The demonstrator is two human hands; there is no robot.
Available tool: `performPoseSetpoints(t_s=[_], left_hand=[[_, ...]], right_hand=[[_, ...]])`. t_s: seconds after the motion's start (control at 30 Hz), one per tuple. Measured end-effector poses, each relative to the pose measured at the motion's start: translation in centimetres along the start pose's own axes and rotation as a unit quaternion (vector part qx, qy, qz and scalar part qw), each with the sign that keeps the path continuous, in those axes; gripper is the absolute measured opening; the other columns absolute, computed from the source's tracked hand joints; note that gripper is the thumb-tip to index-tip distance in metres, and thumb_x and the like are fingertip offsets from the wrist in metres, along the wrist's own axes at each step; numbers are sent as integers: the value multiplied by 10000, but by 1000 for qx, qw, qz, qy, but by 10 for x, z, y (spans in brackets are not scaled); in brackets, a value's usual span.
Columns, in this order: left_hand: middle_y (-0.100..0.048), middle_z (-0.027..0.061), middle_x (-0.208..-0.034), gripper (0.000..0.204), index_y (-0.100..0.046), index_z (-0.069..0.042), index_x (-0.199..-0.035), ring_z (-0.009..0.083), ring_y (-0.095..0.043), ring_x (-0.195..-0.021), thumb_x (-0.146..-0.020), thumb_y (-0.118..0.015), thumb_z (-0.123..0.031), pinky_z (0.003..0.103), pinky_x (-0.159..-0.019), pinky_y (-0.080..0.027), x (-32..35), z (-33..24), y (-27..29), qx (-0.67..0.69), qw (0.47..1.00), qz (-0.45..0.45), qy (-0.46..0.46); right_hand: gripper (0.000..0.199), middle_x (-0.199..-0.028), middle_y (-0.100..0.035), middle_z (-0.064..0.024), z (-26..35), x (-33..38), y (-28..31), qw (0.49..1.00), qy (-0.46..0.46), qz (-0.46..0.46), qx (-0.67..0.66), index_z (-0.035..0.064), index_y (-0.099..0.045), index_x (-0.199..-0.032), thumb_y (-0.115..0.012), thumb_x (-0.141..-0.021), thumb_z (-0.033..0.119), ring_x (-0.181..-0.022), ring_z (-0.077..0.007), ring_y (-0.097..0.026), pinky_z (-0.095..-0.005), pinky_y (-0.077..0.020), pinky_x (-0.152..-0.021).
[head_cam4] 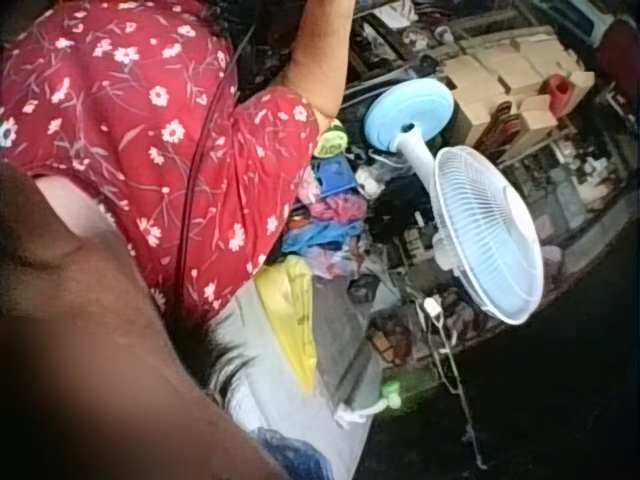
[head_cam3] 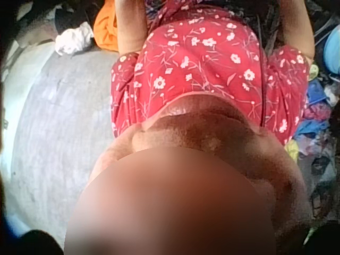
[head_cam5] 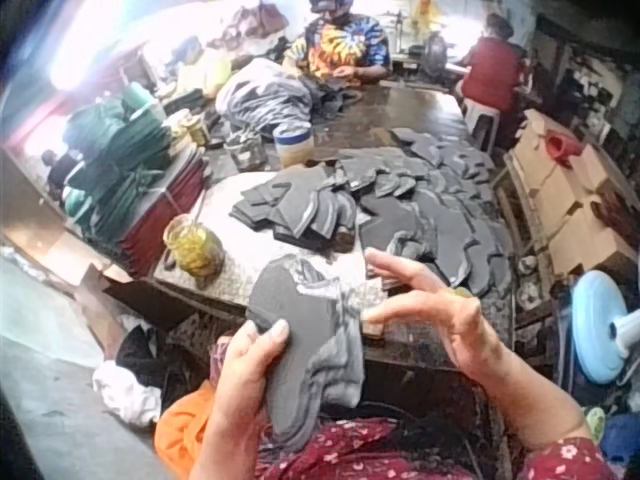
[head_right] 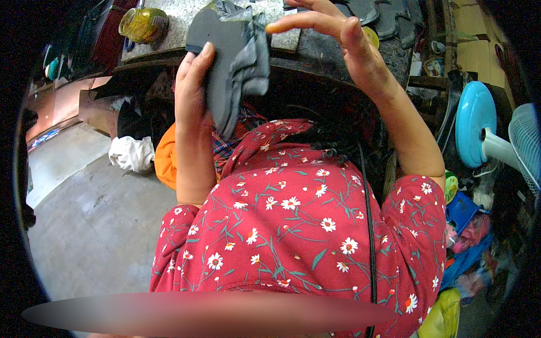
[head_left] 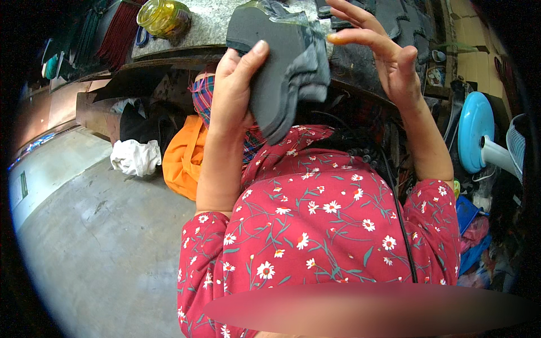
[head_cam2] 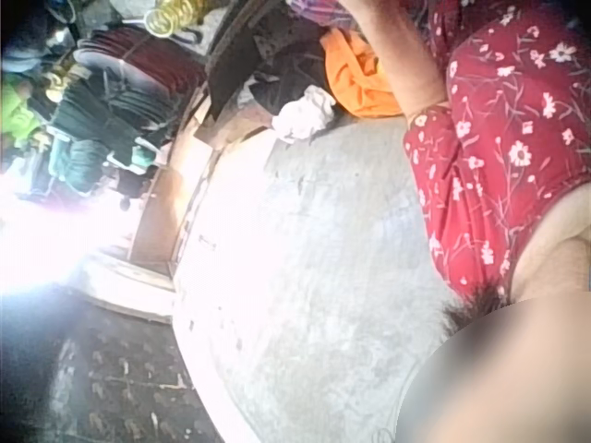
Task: The person repeatedly rubs the edges of dark gray shoe sole pieces with a small yellow abrasive tool, then stacks the treated pieces on the table. The person handles the parts one at a time, turning them over and rubbing different edges before stacking them.
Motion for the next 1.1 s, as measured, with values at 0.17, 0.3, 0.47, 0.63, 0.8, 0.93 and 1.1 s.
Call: performPoseSetpoints(t_s=[0.17, 0.3, 0.47, 0.63, 0.8, 0.93, 1.1], left_hand=[[-651, 143, -1109, 469, -506, 60, -1235, 220, -667, -974, -848, -714, -107, 343, -884, -546, -2, 2, -3, 57, 993, 100, 12], [-666, 147, -1105, 423, -534, 75, -1212, 223, -684, -947, -879, -716, -110, 336, -857, -563, 8, 8, -6, 38, 988, 120, 87], [-687, 97, -1014, 324, -593, 58, -1136, 144, -673, -858, -935, -678, -181, 264, -743, -559, 9, 8, -12, 17, 999, 47, 7], [-689, 75, -985, 278, -617, 51, -1093, 116, -652, -845, -964, -644, -194, 250, -733, -543, 12, 2, -17, -63, 996, 38, -52], [-689, 85, -1004, 267, -617, 53, -1098, 120, -654, -849, -966, -637, -177, 248, -739, -542, 9, 0, -20, -60, 996, 26, -56], [-689, 102, -1019, 253, -610, 51, -1113, 141, -668, -856, -971, -622, -158, 261, -756, -553, 10, -4, -21, -25, 997, 25, -69], [-691, 121, -1030, 252, -604, 51, -1122, 167, -684, -870, -971, -616, -150, 279, -774, -566, 9, -8, -15, 15, 998, 10, -68]], right_hand=[[1105, -1487, -422, -230, 9, 5, -6, 999, -30, 7, 22, -12, -536, -1373, -47, -861, 837, -1406, -321, -372, -438, -202, -1174], [1122, -1502, -412, -213, 13, 0, -14, 998, -39, -8, 46, -22, -518, -1387, -48, -854, 846, -1413, -304, -366, -414, -203, -1178], [1073, -1517, -423, -141, 15, -2, -16, 981, -49, -7, 187, 47, -527, -1403, -75, -851, 849, -1418, -307, -368, -537, -137, -1167], [965, -1504, -450, -93, 24, 3, -15, 881, 27, -7, 473, 164, -567, -1387, -77, -874, 818, -1389, -320, -400, -609, -101, -1142], [945, -1517, -430, -99, 27, -3, -14, 880, 25, -31, 474, 178, -614, -1344, -80, -884, 807, -1394, -322, -388, -606, -97, -1144], [965, -1527, -417, -99, 18, -13, -15, 927, 20, -23, 373, 181, -620, -1344, -76, -872, 822, -1408, -314, -368, -607, -82, -1147], [960, -1522, -424, -106, 20, -21, -20, 940, 53, 39, 334, 196, -647, -1319, -77, -869, 825, -1425, -322, -337, -595, -65, -1154]])
Point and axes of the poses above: each hand's wrist, its own x-axis away from the middle knuckle, its own y-axis out of the back of the hand, z = x × y, the point moved 2 cm from there along -x, towards the middle knuckle
